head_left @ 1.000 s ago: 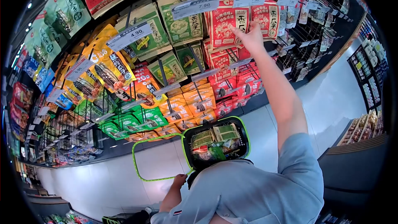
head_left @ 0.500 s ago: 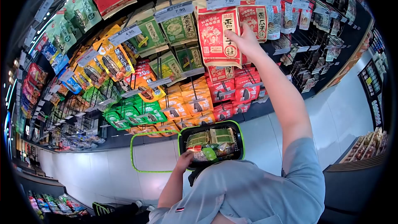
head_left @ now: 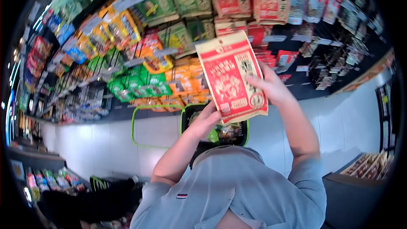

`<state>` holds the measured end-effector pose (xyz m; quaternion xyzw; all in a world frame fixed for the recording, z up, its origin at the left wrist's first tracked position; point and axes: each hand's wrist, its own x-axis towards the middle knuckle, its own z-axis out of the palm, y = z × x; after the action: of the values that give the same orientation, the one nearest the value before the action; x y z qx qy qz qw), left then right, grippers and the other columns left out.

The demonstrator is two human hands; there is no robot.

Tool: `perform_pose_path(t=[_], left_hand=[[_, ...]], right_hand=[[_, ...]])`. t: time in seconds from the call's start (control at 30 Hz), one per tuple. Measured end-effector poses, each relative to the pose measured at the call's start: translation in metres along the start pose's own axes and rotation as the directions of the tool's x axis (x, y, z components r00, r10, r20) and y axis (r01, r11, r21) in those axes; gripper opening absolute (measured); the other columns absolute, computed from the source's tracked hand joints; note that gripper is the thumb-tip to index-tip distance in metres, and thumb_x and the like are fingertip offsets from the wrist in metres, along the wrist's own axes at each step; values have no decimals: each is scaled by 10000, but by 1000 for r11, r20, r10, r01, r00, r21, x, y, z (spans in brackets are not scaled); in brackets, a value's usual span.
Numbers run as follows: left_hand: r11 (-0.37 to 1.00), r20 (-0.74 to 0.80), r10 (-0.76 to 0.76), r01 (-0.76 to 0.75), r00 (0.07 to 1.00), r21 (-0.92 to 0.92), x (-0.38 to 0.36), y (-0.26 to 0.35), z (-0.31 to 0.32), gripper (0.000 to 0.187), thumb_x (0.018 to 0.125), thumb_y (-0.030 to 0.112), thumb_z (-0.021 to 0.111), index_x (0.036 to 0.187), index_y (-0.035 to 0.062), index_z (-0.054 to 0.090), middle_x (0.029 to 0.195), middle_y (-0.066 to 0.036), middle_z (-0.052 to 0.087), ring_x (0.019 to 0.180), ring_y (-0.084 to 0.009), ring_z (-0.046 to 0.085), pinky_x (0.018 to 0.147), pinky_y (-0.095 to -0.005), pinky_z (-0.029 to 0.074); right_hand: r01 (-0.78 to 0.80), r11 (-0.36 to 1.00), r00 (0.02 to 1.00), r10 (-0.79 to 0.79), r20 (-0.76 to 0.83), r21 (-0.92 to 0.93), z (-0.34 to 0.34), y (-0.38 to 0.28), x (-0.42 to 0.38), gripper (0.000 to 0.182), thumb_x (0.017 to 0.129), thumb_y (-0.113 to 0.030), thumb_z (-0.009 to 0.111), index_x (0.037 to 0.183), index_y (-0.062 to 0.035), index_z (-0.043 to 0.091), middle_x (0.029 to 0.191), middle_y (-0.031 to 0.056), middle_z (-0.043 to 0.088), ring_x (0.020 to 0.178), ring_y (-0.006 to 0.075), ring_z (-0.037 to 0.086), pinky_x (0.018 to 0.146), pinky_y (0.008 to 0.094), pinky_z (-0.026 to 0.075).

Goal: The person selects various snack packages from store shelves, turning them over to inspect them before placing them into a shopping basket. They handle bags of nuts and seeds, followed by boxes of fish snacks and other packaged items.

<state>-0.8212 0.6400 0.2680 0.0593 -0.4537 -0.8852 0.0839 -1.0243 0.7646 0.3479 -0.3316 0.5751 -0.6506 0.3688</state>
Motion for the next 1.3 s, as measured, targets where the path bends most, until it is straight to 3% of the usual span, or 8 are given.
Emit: perform_pose_path(t=[0.17,0.23,0.33,0.47,0.67,0.8,1.17,1.3], left_hand=[[925,-345,-119,231,931,303,-6,-39,-29,424,815,169,704,1175,7,549,1048,-92,654,950,-165,626,861,-315,491],[319,-501,-92,502,861,804,-15,-61,-53,365,780,213,692,1098,53,611,859,-130,679,827,-221,664,770,-326,519],[-177,-400,-75,382,914,907,-27,-83,-53,372,744,216,643,1100,111,618,863,-139,664,814,-287,653,732,-386,526],[-327,-318,-399,191,860,926,-40,-146,-66,253,764,188,573,1004,136,638,909,-113,662,859,-286,646,711,-412,527],[-258,-179,-684,-6,708,966,-48,-165,-85,227,764,205,572,960,121,650,921,-112,661,915,-282,637,721,-411,534],[-165,-145,-723,35,675,986,-67,-167,-100,288,734,229,618,995,111,640,988,-110,647,929,-291,627,752,-424,527],[-88,-457,-617,522,640,849,-143,-119,-212,421,817,323,633,1150,67,600,1066,-144,653,959,-306,631,852,-375,495],[-112,-497,-605,551,623,827,-171,-116,-249,430,814,332,635,1148,62,600,1051,-147,658,962,-304,632,848,-367,495]], right_hand=[[-258,902,933,326,-154,347,27,156,-36,444,877,-203,640,1236,-26,447,1115,70,591,985,147,587,789,307,508],[-461,802,839,533,-106,381,24,219,-58,370,895,-274,625,1174,-85,471,1083,41,582,947,162,594,775,327,510],[-667,430,659,722,212,609,44,243,-92,433,863,-453,623,1160,-160,507,1049,40,582,938,186,577,850,403,476],[-685,133,581,692,428,716,58,339,-130,526,826,-557,611,1123,-129,537,1011,43,606,986,194,566,842,397,464],[-560,125,514,827,225,819,95,356,-154,381,858,-286,608,1167,-88,507,1082,95,590,951,250,598,823,428,499],[-570,243,268,958,-101,785,104,399,-164,472,807,-56,550,1258,-34,414,1140,170,559,1012,356,588,807,514,527],[-581,495,303,868,-393,646,71,424,-128,381,815,-172,644,1141,-27,509,1051,119,599,878,291,633,685,404,548],[-793,342,234,935,-266,504,65,440,-148,431,800,-246,667,1130,-14,514,990,114,608,794,265,626,616,367,525]])
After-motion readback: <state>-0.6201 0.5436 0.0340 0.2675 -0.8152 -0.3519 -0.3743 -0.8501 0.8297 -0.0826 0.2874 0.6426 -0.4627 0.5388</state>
